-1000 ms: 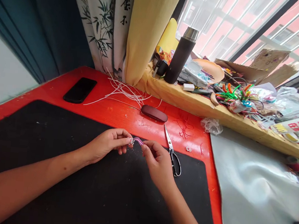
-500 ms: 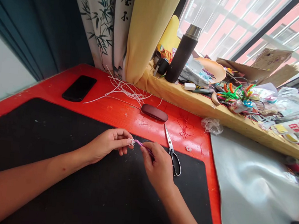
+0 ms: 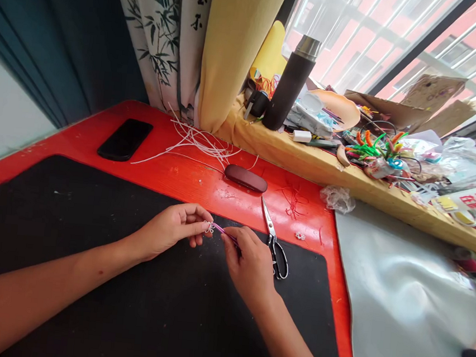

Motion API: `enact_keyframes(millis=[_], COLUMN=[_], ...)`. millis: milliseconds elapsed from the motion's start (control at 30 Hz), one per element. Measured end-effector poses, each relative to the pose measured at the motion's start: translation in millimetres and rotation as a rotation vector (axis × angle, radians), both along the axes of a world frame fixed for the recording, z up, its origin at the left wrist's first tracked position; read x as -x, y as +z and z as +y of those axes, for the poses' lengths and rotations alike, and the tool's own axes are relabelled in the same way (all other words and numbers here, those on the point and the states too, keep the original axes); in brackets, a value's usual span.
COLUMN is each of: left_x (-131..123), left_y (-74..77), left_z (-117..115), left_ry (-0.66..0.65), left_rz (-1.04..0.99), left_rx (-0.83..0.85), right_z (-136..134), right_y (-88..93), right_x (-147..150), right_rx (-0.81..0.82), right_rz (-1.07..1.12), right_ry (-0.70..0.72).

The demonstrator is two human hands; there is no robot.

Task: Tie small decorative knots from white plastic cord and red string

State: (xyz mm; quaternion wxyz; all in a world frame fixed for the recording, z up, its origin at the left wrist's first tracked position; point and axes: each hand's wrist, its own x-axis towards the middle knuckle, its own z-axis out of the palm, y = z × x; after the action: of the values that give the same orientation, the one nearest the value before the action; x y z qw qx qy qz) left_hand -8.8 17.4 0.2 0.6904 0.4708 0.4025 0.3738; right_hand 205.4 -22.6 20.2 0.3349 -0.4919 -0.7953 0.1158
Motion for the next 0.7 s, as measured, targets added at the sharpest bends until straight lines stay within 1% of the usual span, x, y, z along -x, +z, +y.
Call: enact_keyframes(millis=[233, 500, 700], left_x=[-0.5, 1.3, 0.0], left_y=[-2.9, -5.0, -5.7], left_z=[0.6, 2.3, 2.3], left_ry=[0.003, -0.017, -0.013], left_rz=[-0.008, -0.032, -0.005], left_rx=[0.017, 0.062, 0.023], right_z=[0.3, 1.2, 1.5], right_y=[0.8, -0.8, 2.0], right_x=[0.1, -1.1, -1.3], right_rx=[-0.028, -0.011, -0.017], right_rz=[-0.053, -0.071, -0.109], right_ry=[0.008, 0.006, 0.019])
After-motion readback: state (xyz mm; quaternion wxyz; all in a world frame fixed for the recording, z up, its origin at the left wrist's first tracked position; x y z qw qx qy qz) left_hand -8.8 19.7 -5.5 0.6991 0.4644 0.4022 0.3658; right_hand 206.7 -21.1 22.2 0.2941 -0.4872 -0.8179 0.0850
